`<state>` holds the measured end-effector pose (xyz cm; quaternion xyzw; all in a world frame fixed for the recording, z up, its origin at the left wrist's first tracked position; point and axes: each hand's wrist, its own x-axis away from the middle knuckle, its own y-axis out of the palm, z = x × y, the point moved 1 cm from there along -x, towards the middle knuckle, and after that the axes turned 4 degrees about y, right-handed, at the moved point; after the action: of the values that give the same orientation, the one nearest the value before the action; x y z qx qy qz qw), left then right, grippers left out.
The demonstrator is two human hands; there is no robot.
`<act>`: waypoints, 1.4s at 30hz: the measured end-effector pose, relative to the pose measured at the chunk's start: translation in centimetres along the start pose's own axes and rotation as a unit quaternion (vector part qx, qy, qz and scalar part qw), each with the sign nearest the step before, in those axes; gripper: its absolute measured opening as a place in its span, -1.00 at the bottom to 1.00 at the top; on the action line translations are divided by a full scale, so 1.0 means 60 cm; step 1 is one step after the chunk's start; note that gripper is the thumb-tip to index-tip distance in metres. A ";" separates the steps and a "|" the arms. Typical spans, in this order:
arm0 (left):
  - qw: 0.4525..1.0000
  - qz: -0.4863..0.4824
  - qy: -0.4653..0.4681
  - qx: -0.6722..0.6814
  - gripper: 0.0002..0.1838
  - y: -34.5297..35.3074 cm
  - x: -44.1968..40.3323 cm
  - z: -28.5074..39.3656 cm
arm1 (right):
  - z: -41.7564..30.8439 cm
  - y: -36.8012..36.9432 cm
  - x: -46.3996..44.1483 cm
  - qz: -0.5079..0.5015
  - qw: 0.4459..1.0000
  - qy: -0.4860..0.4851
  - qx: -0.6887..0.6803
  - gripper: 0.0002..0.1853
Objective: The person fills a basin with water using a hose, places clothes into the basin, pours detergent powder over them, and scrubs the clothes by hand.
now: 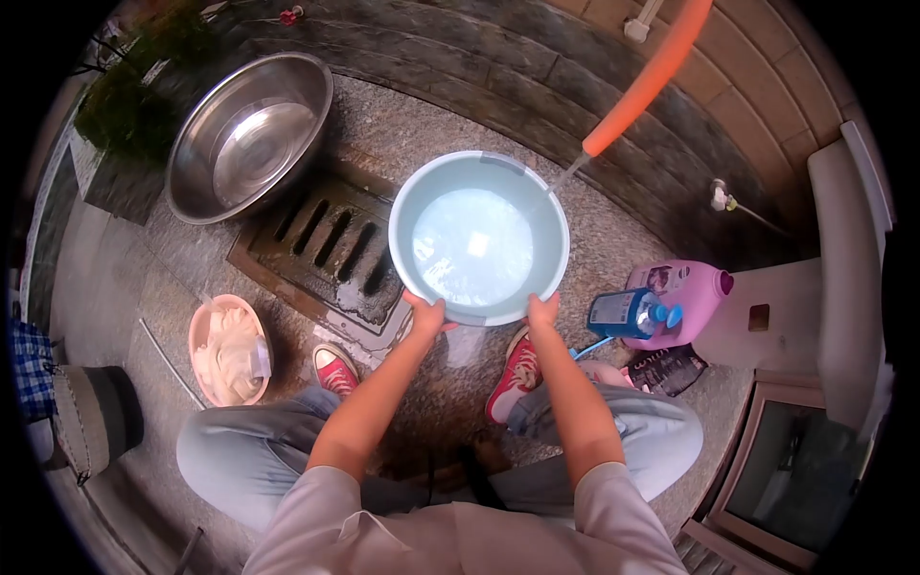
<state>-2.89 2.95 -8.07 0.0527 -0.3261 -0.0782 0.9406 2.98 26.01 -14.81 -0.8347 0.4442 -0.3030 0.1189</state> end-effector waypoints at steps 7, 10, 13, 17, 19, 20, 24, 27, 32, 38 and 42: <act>1.000 -0.023 -0.006 -0.012 -0.43 -0.004 0.004 0.003 | -0.094 -0.040 0.092 -0.055 0.992 0.086 -0.071 -0.49; 0.999 -0.035 -0.008 0.016 -0.44 -0.014 -0.015 -0.026 | -0.046 -0.040 0.011 -0.035 0.998 0.007 0.044 -0.41; 0.999 -0.048 -0.020 -0.005 -0.48 -0.010 -0.007 -0.005 | -0.242 -0.104 -0.057 0.089 0.975 -0.206 0.007 -0.42; 0.999 -0.014 -0.014 -0.026 -0.48 -0.009 -0.022 -0.025 | -0.724 -0.253 0.058 0.025 0.860 -0.473 -0.192 -0.57; 0.998 -0.012 -0.024 -0.058 -0.47 -0.014 -0.028 -0.028 | -0.874 -0.283 0.102 -0.027 0.796 -0.568 -0.210 -0.54; 0.995 -0.010 -0.040 -0.093 -0.45 -0.018 -0.032 -0.034 | -0.925 -0.286 0.131 -0.034 0.784 -0.587 -0.202 -0.54; 0.994 -0.013 0.064 -0.083 -0.38 -0.031 -0.064 -0.086 | -1.025 -0.268 0.134 -0.050 0.766 -0.608 -0.201 -0.57; 0.993 0.003 0.047 -0.106 -0.27 -0.031 -0.055 -0.080 | -1.036 -0.263 0.112 -0.009 0.774 -0.597 -0.213 -0.73; 0.991 -0.033 -0.040 -0.123 -0.21 -0.040 -0.067 -0.089 | -1.039 -0.279 0.096 -0.091 0.770 -0.560 -0.293 -0.74; 0.995 -0.008 -0.020 -0.097 -0.31 -0.028 -0.042 -0.070 | -1.034 -0.281 0.100 -0.084 0.800 -0.531 -0.267 -0.70; 0.996 -0.004 -0.001 -0.089 -0.33 -0.023 -0.035 -0.051 | -1.038 -0.288 0.088 -0.117 0.802 -0.528 -0.254 -0.70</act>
<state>-2.74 2.09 -11.95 -0.0305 -0.3184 -0.1107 0.9410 -21.29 36.08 44.50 -0.9116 0.2726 0.2967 0.0819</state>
